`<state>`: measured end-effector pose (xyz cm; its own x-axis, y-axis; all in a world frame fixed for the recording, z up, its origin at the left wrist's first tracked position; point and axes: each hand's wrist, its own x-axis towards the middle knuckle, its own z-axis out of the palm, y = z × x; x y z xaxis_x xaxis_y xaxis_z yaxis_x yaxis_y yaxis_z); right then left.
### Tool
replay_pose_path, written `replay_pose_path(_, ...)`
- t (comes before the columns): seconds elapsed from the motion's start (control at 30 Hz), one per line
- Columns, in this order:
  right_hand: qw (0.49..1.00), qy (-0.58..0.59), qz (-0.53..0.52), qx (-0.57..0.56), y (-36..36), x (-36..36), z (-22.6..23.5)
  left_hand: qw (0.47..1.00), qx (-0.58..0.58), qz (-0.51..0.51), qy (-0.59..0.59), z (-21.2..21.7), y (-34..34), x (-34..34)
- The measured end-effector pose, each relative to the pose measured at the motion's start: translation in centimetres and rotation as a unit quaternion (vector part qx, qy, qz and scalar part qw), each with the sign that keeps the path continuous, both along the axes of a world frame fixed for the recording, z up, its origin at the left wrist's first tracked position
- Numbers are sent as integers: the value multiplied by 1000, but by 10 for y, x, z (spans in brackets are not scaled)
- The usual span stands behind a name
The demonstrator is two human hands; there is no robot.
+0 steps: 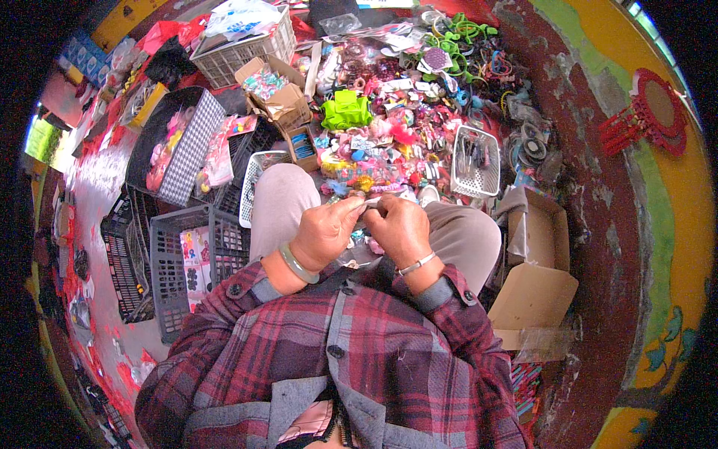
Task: The person sorts through a large pile of hair accessories and small trinkets on the floor, picking up specific items and placing them into separate plastic containers and bags.
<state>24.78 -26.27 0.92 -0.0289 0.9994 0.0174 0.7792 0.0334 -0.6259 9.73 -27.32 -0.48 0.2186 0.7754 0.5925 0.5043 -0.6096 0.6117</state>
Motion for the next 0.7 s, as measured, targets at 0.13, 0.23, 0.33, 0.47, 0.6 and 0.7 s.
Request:
replay_pose_path(0.13, 1000, -1, -20, 16, 3, 5, -6, 998, -12, 39, -38, 0, 2, 1)
replay_pose_path(0.23, 997, 74, -36, -2, 6, 13, -16, 985, -126, 76, -89, 1, 5, -3)
replay_pose_path(0.33, 969, 237, -59, -35, 9, 16, -27, 964, -207, 77, -150, -10, 12, -11)
replay_pose_path(0.47, 922, 376, -78, -51, 3, 14, -16, 863, -352, 35, -361, -18, 16, -12)
replay_pose_path(0.6, 956, 278, -18, 95, 5, 21, -23, 792, -458, -45, -401, -30, 19, -18)
replay_pose_path(0.7, 970, 152, 78, 172, 2, 19, -9, 891, -397, -68, -210, -35, 21, -17)
